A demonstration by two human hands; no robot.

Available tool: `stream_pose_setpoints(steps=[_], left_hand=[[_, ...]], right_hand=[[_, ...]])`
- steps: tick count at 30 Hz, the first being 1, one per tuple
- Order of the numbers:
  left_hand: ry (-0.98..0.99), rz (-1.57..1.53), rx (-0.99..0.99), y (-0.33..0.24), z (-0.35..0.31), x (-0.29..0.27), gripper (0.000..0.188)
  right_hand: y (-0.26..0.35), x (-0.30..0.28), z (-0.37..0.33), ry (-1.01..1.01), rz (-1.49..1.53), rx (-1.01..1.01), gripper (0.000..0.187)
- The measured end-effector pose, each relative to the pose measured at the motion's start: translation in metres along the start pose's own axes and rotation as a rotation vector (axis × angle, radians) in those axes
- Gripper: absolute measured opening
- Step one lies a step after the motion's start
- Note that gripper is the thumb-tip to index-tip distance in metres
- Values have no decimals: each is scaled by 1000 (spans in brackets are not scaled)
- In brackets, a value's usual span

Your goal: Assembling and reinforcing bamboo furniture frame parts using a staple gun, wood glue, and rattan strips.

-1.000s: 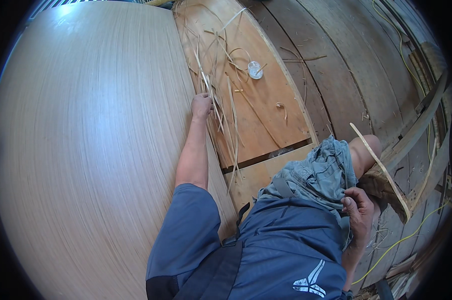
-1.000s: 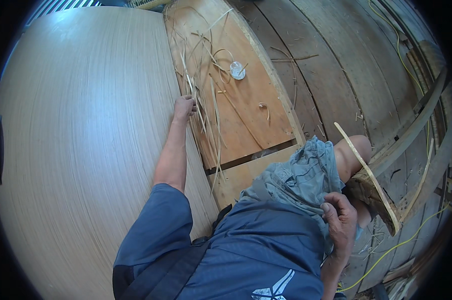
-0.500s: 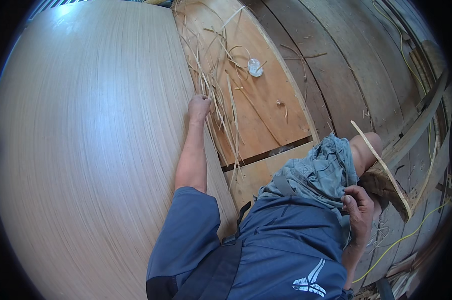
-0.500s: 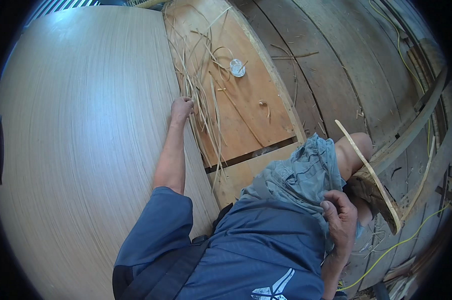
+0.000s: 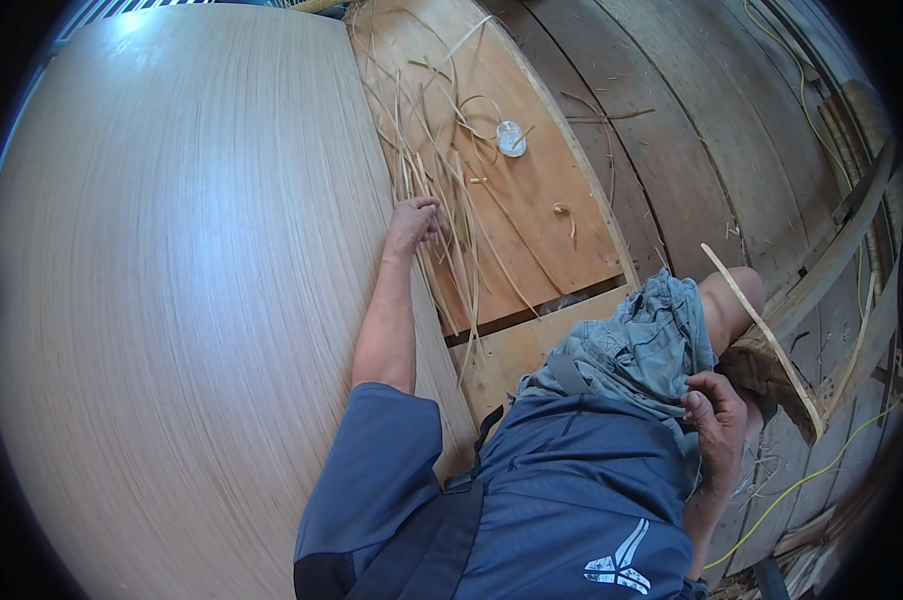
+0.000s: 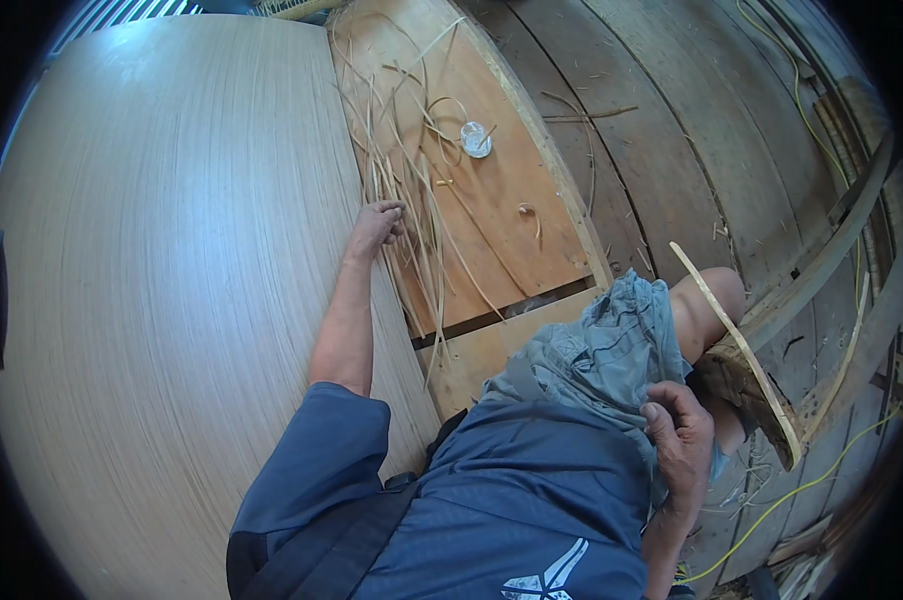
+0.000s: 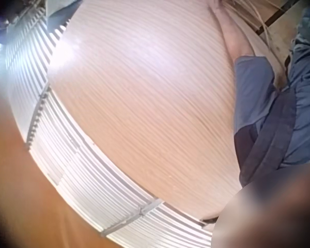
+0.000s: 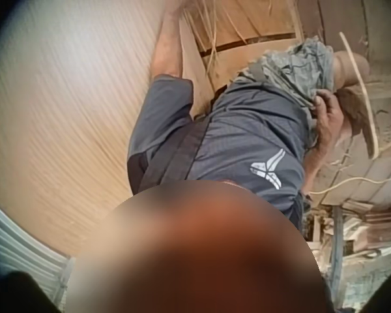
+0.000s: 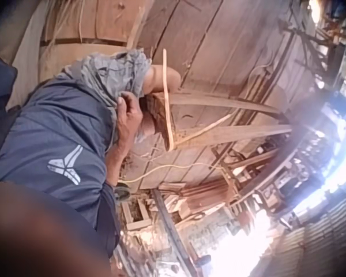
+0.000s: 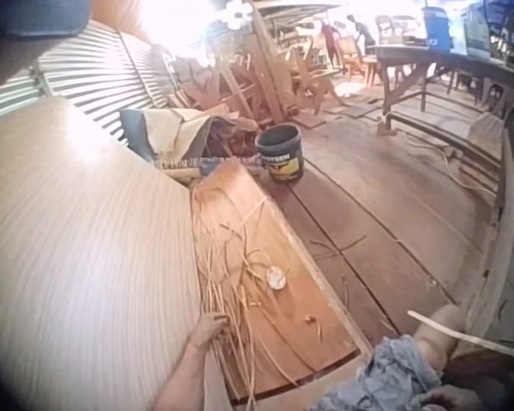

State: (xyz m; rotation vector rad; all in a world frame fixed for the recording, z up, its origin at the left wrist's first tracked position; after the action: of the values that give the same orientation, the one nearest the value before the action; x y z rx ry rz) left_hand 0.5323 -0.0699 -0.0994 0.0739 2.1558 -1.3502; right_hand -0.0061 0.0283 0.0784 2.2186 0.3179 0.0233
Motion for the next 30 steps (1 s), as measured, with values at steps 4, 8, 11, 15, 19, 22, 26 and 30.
stream_pose_setpoints(steps=[4, 8, 11, 15, 19, 22, 26, 30], left_hand=[[-250, 707, 212, -11, -7, -5, 29], [-184, 590, 109, 4, -4, -2, 30], [-129, 567, 134, 0, -6, -5, 25], [-85, 164, 18, -11, -21, -14, 18], [-1, -149, -96, -29, -42, -14, 13], [24, -209, -137, -35, -55, -12, 9], [17, -552, -337, -30, -75, 0, 9], [106, -1066, -366, -57, -113, 41, 11]], right_hand=[[0, 1, 0, -6, -14, -3, 18], [0, 0, 0, -15, -13, -2, 19], [0, -1, -1, -17, -6, 15, 19], [6, 1, -3, 0, -59, -30, 19], [11, 6, -4, 29, -32, -45, 19], [13, 10, -4, 51, -17, -48, 19], [14, 17, -7, 119, 25, -45, 17], [24, 29, -8, 190, -32, -156, 19]])
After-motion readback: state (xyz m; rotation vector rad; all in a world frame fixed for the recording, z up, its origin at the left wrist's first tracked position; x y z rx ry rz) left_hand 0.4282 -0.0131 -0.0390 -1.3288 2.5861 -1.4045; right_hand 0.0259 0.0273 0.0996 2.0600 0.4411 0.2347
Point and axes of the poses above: each hand's wrist, its own z-axis towards the middle knuckle, its own x-axis out of the palm, y = z × x, the point moved 6 cm from there along z, towards the middle knuckle, and after that the axes turned 9 degrees about x, right-handed, at the moved point
